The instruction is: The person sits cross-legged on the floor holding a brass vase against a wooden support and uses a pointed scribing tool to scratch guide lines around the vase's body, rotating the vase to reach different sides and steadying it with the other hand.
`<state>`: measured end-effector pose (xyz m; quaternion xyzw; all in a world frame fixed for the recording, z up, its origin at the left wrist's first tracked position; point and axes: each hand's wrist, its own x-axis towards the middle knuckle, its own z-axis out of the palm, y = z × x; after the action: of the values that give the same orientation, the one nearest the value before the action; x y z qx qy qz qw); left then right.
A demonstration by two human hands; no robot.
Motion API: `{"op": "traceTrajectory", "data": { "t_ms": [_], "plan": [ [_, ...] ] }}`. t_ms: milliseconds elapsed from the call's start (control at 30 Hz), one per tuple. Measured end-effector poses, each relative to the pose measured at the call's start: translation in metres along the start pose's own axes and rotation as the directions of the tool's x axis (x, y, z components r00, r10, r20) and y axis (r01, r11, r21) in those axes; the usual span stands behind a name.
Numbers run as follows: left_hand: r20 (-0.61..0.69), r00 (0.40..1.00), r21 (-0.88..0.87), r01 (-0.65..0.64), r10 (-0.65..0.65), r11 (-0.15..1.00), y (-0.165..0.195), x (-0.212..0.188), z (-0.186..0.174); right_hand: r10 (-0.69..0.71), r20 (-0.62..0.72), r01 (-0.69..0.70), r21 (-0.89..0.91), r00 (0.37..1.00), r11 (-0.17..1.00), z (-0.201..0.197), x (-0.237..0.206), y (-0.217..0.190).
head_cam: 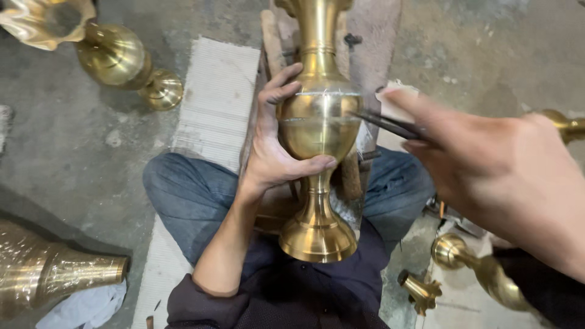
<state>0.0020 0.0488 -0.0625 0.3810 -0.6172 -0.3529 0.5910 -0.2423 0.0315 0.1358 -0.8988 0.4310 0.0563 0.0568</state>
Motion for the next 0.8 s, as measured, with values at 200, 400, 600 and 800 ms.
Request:
{"op": "traceTrajectory", "data": {
  "t_ms": [200, 400, 600, 800],
  "plan": [
    [0.003, 0.999, -0.098, 0.044, -0.044, 0.994, -0.01, -0.003, -0.003, 0.197, -0.149, -0.164, 0.209, 0.969, 0.964, 0.012, -0.014, 0.014],
    [0.001, 0.99, -0.134, 0.138, -0.139, 0.981, -0.008, -0.005, -0.001, 0.196, -0.149, -0.158, 0.234, 0.969, 0.959, 0.01, -0.019, 0.017],
    [-0.037, 0.992, -0.035, 0.121, -0.122, 0.992, -0.002, 0.003, 0.008, 0.198, -0.124, -0.181, 0.138, 0.972, 0.974, 0.002, -0.018, 0.005],
    [-0.079, 0.988, 0.538, 0.154, -0.132, 0.828, 0.036, 0.016, 0.011, 0.165, -0.206, -0.138, 0.14, 0.965, 0.981, 0.004, -0.004, 0.0]
  ]
}}
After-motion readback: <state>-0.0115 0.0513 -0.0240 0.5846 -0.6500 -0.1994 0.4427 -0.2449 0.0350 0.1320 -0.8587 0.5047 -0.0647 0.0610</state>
